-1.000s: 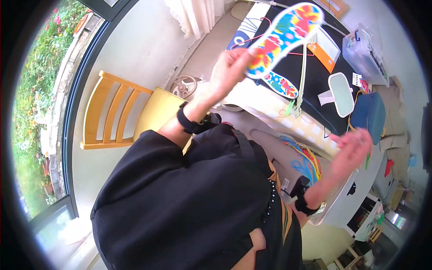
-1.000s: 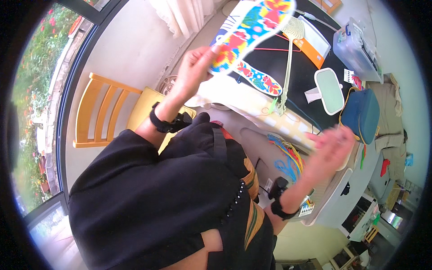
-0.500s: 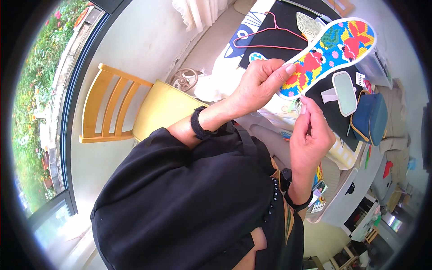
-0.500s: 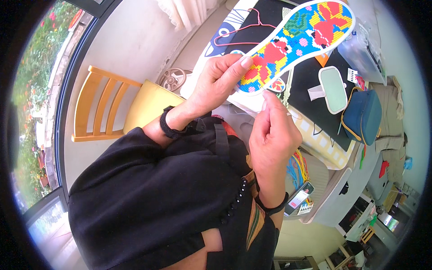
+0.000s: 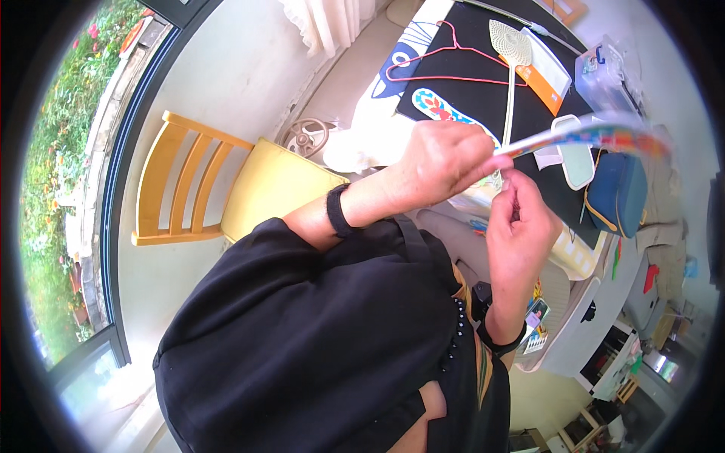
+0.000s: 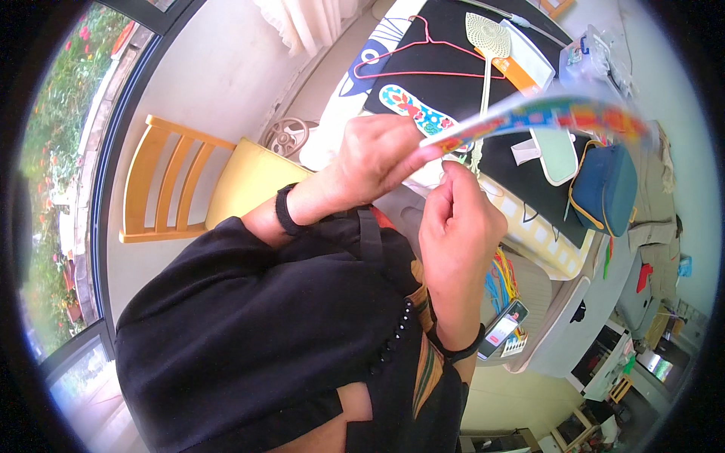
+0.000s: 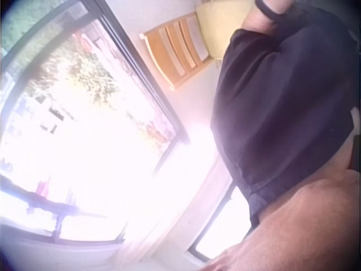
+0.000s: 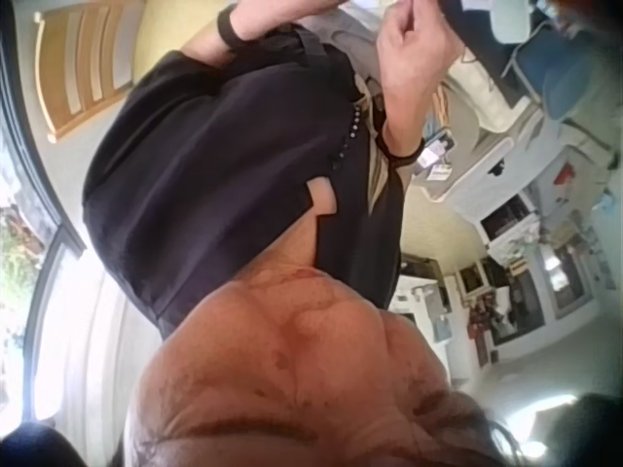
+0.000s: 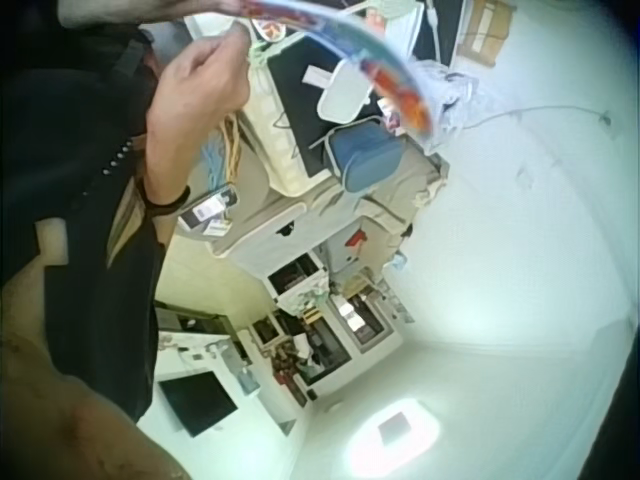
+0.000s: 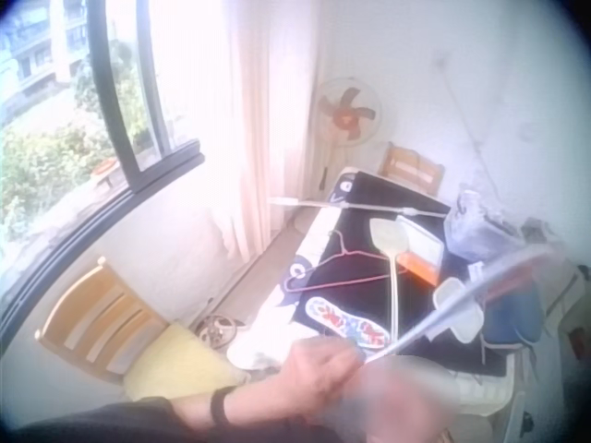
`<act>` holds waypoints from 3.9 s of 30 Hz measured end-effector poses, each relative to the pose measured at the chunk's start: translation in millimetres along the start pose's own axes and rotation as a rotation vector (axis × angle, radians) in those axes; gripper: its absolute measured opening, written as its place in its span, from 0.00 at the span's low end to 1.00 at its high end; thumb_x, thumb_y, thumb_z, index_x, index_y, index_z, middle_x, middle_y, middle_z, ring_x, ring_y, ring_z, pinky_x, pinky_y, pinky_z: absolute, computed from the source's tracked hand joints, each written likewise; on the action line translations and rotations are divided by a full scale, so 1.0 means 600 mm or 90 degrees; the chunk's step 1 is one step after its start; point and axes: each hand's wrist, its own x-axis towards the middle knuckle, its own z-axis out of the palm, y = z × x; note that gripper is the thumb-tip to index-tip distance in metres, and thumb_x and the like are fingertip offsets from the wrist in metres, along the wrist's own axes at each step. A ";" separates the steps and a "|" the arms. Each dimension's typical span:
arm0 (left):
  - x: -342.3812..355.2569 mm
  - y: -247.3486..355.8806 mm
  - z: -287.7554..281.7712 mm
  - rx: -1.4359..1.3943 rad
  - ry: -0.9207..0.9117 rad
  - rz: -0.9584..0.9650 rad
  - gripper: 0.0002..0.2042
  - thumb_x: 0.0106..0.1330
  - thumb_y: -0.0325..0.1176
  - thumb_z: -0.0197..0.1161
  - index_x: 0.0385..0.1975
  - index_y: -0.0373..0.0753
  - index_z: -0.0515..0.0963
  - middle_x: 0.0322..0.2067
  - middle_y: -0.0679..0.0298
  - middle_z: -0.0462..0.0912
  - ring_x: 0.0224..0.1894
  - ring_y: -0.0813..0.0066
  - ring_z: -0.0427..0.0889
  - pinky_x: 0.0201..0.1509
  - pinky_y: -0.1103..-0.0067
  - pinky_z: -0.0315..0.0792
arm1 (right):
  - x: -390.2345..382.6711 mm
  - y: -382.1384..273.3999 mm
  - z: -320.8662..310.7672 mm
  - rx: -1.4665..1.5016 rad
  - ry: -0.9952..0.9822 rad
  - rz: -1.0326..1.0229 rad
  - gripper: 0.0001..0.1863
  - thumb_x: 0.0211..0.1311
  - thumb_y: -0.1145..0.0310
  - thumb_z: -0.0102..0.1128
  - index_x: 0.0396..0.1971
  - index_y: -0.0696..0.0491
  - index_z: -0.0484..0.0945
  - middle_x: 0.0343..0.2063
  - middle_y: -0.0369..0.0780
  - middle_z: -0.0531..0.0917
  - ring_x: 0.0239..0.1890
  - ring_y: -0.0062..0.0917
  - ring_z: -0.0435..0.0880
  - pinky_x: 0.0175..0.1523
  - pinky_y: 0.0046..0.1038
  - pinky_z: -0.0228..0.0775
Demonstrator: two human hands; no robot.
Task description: The person holds a colorful shoe insole and attaches a small plastic tube to its heel area.
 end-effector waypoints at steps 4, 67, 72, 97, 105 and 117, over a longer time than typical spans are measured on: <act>-0.011 0.003 0.021 0.039 0.008 0.145 0.14 0.53 0.35 0.64 0.16 0.37 0.66 0.14 0.61 0.67 0.15 0.63 0.69 0.18 0.72 0.63 | -0.002 0.024 0.020 0.140 -0.011 0.128 0.08 0.57 0.78 0.49 0.37 0.58 0.73 0.20 0.47 0.77 0.17 0.34 0.77 0.22 0.29 0.65; -0.028 -0.014 0.012 -1.451 -0.340 -0.798 0.13 0.67 0.35 0.46 0.18 0.44 0.65 0.14 0.74 0.60 0.13 0.88 0.56 0.14 0.90 0.49 | 0.020 -0.020 0.024 0.051 0.071 -0.204 0.13 0.49 0.85 0.54 0.36 0.60 0.75 0.21 0.45 0.78 0.21 0.34 0.79 0.25 0.30 0.69; -0.025 -0.013 0.011 -1.321 -0.267 -0.760 0.16 0.69 0.41 0.46 0.18 0.44 0.65 0.13 0.74 0.58 0.13 0.87 0.55 0.14 0.89 0.50 | 0.013 -0.029 0.026 0.157 0.074 -0.117 0.08 0.52 0.83 0.52 0.34 0.60 0.75 0.21 0.46 0.79 0.20 0.31 0.79 0.25 0.29 0.69; -0.014 -0.039 -0.003 -0.517 -0.129 -0.529 0.17 0.65 0.45 0.53 0.24 0.38 0.79 0.15 0.76 0.73 0.16 0.93 0.63 0.18 0.90 0.57 | 0.021 -0.005 -0.004 0.477 0.095 -0.065 0.06 0.60 0.76 0.51 0.36 0.60 0.68 0.30 0.42 0.73 0.29 0.25 0.72 0.35 0.25 0.67; -0.045 -0.245 -0.180 -0.498 0.190 -0.604 0.18 0.62 0.46 0.55 0.39 0.35 0.76 0.23 0.67 0.78 0.17 0.88 0.66 0.20 0.88 0.59 | -0.051 0.270 -0.305 0.532 0.407 -0.029 0.01 0.61 0.77 0.42 0.30 0.59 0.63 0.17 0.35 0.60 0.19 0.17 0.60 0.34 0.29 0.76; 0.009 -0.033 -0.047 -0.391 -0.010 -0.418 0.18 0.66 0.46 0.51 0.34 0.36 0.79 0.19 0.75 0.76 0.17 0.95 0.64 0.18 0.92 0.56 | -0.008 -0.007 0.001 0.255 0.099 0.100 0.09 0.62 0.77 0.45 0.42 0.58 0.70 0.21 0.36 0.74 0.18 0.18 0.73 0.27 0.20 0.71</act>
